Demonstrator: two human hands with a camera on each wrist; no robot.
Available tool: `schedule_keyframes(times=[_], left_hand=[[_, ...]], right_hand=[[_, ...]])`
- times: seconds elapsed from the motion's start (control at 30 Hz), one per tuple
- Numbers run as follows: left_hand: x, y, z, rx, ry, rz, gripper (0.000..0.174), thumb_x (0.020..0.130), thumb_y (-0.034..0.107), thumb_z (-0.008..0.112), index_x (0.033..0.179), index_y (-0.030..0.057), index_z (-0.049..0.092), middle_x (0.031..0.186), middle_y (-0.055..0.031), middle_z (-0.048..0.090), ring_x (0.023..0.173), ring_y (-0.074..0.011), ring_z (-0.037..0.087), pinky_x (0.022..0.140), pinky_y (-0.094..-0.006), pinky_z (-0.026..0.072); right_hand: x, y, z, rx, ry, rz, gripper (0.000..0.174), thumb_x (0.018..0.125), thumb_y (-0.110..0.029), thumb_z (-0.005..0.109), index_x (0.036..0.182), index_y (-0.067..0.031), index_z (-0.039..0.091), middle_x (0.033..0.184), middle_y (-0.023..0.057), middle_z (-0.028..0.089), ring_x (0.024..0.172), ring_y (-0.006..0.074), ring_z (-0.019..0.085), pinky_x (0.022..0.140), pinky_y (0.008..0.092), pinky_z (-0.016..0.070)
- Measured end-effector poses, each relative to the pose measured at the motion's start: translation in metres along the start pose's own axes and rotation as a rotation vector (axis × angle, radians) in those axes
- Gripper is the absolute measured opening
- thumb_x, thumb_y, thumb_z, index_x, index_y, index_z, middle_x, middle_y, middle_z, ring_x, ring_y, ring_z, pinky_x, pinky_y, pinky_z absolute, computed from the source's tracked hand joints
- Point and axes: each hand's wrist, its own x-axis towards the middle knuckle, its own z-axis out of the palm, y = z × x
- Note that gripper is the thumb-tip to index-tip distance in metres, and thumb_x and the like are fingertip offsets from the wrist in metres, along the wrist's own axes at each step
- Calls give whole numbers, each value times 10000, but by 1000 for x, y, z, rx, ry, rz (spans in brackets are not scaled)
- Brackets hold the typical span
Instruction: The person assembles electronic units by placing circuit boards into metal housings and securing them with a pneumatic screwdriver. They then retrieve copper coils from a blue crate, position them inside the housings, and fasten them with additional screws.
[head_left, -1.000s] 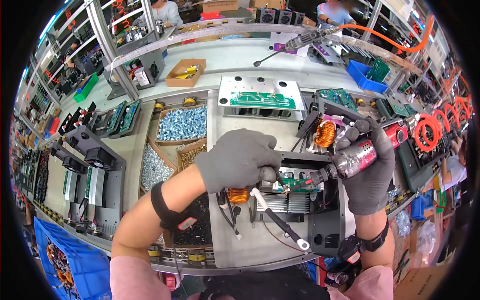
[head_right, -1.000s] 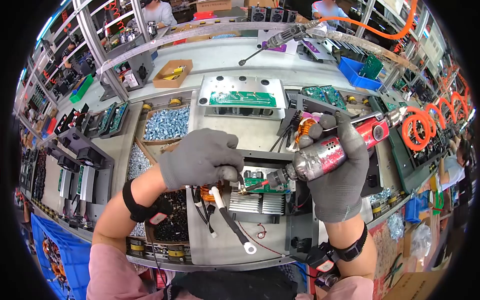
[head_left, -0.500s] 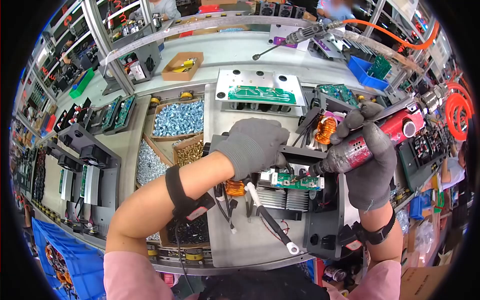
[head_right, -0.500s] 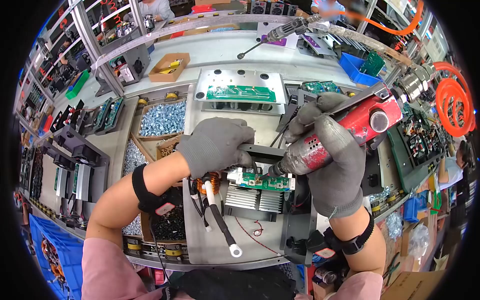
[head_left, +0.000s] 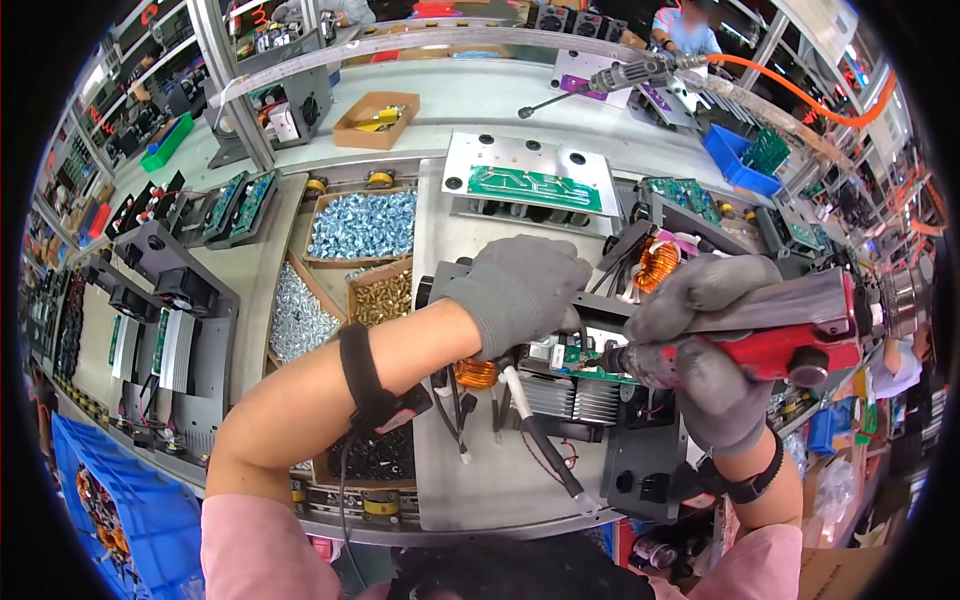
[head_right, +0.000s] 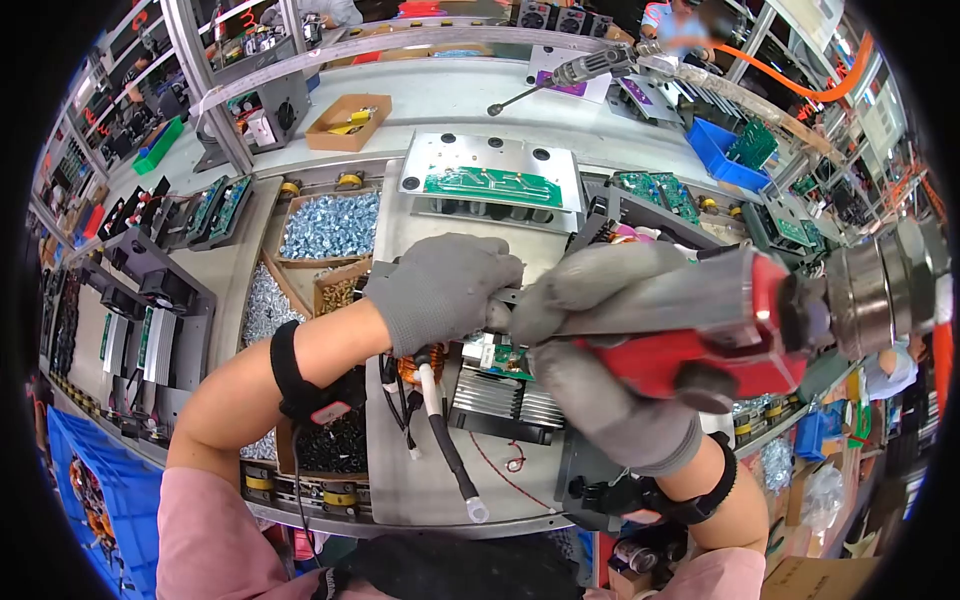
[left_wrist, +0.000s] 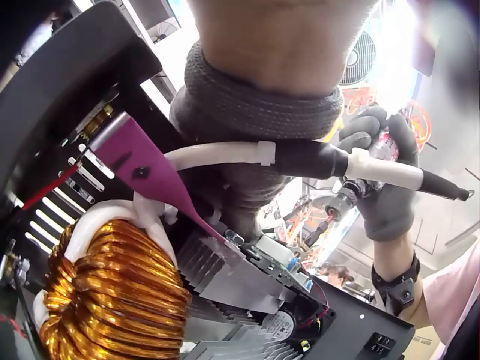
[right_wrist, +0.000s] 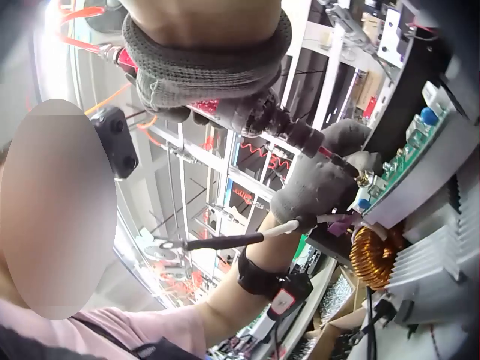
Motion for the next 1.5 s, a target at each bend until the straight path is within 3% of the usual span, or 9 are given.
schedule_keyframes(times=[0.2,0.27,0.67,0.83,0.87,0.97,1.27,1.4,1.5], left_hand=[[-1,0,-4,-27,-11,-2,234,751,202,630,961,100,613,935,-99,591,883,-300,617,752,-409,500],[0,0,-4,-38,-32,-20,238,750,199,630,965,99,614,941,-99,593,886,-300,618,756,-410,501],[2,5,-12,13,-160,-74,320,759,299,673,1019,116,632,1011,-96,596,932,-302,615,784,-411,503],[-5,-15,-27,-291,235,78,244,791,140,606,1027,87,640,1062,-154,606,938,-301,615,811,-387,501],[-7,-19,-32,-673,94,-184,273,816,38,556,1081,40,623,1048,-149,619,923,-235,627,788,-326,530],[-21,-13,-42,-1544,154,-250,273,905,15,500,1161,-74,535,1001,-121,615,907,-159,629,804,-253,553],[-32,-3,-38,-1663,93,-354,314,939,289,559,1040,-8,561,860,-74,609,662,-102,585,517,-203,474],[-30,1,-41,-1692,84,-389,336,928,384,565,902,49,565,744,-24,567,590,-77,513,453,-185,382],[-28,14,-46,-1715,80,-395,342,940,395,541,873,60,557,701,-17,551,547,-72,489,416,-176,341]], right_hand=[[2,-1,8,-141,-91,46,441,777,-171,713,1089,-72,417,870,121,587,707,179,579,571,271,481],[4,5,4,-372,-132,-211,438,776,-168,713,1080,-60,417,859,118,583,687,165,563,556,266,466],[12,3,14,-125,-14,98,300,762,-109,625,975,-76,415,705,79,495,559,154,473,520,300,434],[17,-17,7,8,0,83,342,723,-11,684,1022,-9,518,903,141,643,831,202,647,701,303,536],[16,-18,8,6,-3,61,342,723,-11,684,1022,-9,518,903,141,643,831,202,647,701,303,536],[14,-4,6,43,22,-79,389,727,8,680,1068,-8,492,890,140,633,778,192,641,649,288,532],[34,-23,14,82,-12,89,386,718,52,654,1066,-24,506,874,131,618,647,129,582,513,235,474],[55,-52,15,-97,-65,-494,412,748,-168,683,1091,-57,481,865,77,518,786,223,551,662,350,490],[46,-67,36,-144,234,-527,423,747,-175,698,1092,-60,483,871,73,511,823,221,530,652,337,482]])
